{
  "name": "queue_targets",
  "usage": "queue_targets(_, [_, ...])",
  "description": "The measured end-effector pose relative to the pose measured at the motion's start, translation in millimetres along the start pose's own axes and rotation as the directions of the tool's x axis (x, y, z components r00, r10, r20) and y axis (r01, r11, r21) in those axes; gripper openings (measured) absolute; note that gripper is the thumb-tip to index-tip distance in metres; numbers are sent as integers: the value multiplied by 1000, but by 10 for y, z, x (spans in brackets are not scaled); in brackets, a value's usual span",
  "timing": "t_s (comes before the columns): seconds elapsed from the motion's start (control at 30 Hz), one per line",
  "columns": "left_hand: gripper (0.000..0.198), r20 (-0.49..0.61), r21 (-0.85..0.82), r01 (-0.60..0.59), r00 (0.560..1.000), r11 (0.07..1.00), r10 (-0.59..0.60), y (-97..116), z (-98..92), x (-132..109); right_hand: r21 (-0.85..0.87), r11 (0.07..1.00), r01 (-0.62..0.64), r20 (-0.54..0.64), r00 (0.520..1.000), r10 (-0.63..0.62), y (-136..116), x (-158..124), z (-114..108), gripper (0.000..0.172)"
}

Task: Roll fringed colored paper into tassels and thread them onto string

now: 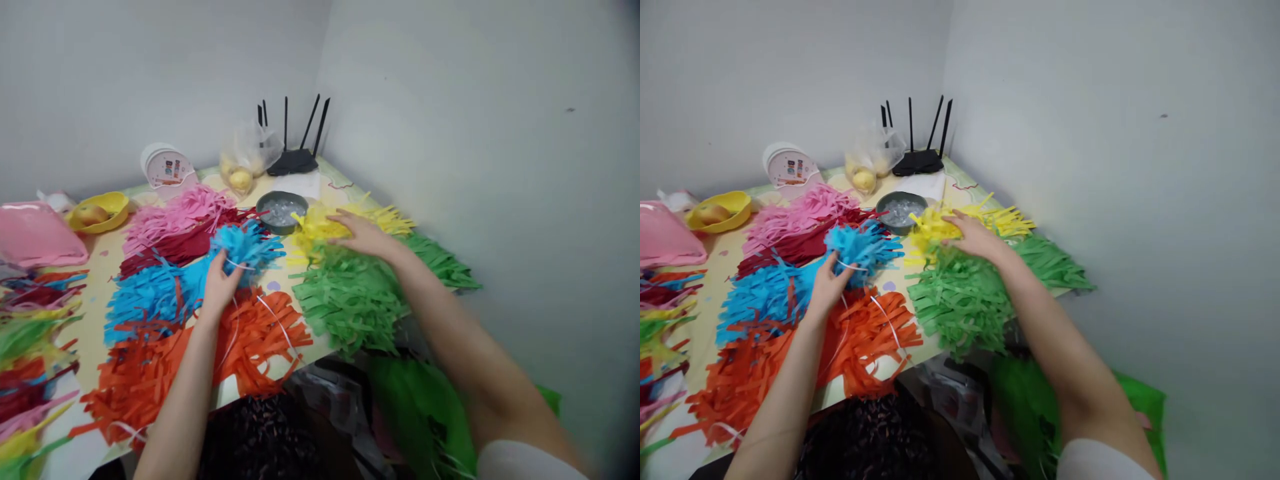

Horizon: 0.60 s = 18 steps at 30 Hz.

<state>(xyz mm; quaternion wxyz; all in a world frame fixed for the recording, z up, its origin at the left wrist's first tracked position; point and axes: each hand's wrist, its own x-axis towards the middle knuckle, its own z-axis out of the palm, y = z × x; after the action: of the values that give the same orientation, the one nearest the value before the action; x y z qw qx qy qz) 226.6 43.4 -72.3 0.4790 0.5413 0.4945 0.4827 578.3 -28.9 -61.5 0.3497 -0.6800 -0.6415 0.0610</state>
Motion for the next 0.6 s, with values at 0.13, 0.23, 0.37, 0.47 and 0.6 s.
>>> queue_targets(0.13, [59, 354, 315, -434, 879, 844, 320, 160, -36, -239, -248, 969, 0, 210, 976, 53, -223, -196, -256, 38])
queue_targets(0.23, [48, 334, 344, -529, 841, 775, 426, 229, -17, -431, -418, 907, -59, 363, 904, 227, -230, -370, -255, 31])
queue_targets(0.37, [34, 407, 360, -700, 713, 617, 571, 279, 318, -629, -474, 880, -39, 389, 887, 250, -81, -518, -68, 28])
queue_targets(0.47, [38, 686, 316, -826, 539, 467, 489, 255, 815, -755, -423, 905, 44, 443, 882, 164, -31, -615, 14, 35])
queue_targets(0.6, [46, 894, 329, -901, 393, 282, 216, 39, 1375, -1022, -369, 924, 98, 481, 871, 100, -56, -777, -59, 36])
